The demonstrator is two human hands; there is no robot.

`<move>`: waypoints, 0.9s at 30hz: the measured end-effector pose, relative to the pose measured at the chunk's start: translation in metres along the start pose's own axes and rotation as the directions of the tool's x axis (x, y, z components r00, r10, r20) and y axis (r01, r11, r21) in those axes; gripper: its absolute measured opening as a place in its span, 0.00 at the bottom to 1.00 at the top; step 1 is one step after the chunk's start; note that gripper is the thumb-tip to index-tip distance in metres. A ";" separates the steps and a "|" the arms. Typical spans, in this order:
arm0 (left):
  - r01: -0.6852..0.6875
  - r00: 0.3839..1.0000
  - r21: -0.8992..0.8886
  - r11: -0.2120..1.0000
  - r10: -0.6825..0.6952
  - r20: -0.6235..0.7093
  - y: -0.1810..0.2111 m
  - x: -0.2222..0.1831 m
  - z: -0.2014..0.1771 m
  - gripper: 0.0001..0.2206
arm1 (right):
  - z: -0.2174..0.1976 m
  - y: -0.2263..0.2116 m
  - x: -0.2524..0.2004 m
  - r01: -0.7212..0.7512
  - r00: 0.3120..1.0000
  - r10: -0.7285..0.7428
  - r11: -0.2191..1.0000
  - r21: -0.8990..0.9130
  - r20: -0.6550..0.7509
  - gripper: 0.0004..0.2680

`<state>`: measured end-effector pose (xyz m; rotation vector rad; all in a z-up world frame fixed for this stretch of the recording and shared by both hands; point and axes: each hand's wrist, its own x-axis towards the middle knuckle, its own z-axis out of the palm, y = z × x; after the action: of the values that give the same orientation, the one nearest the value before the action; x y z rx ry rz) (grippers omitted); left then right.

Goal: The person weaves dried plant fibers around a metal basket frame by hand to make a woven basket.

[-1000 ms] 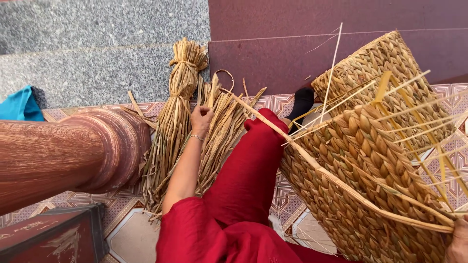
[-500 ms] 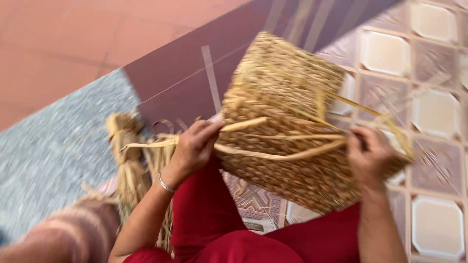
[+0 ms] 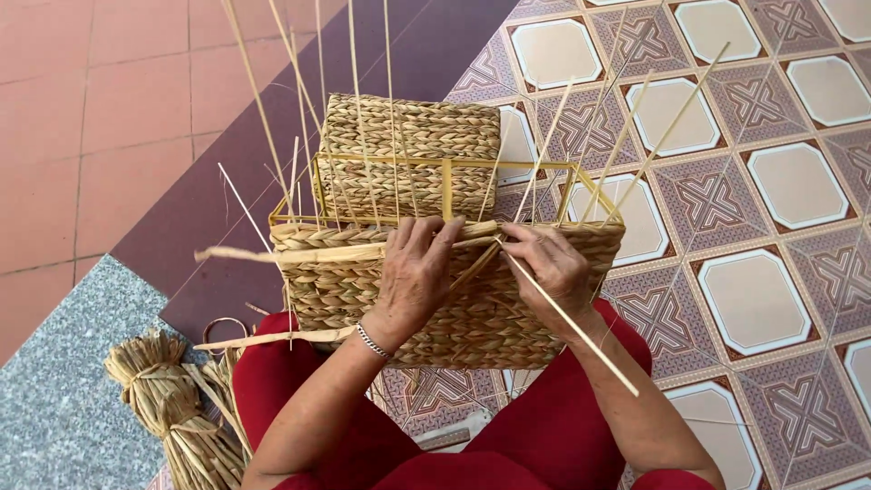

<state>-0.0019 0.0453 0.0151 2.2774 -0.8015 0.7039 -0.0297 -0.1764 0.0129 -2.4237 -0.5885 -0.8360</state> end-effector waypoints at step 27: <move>-0.108 0.994 0.182 0.977 0.105 0.025 0.005 -0.009 0.001 0.15 | 0.024 0.017 0.033 -0.144 0.989 0.145 0.989 0.033 -0.032 0.09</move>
<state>-0.0116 0.0445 0.0106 2.4201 -0.9047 0.8404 0.0138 -0.1684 0.0127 -2.3871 -0.4039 -0.8001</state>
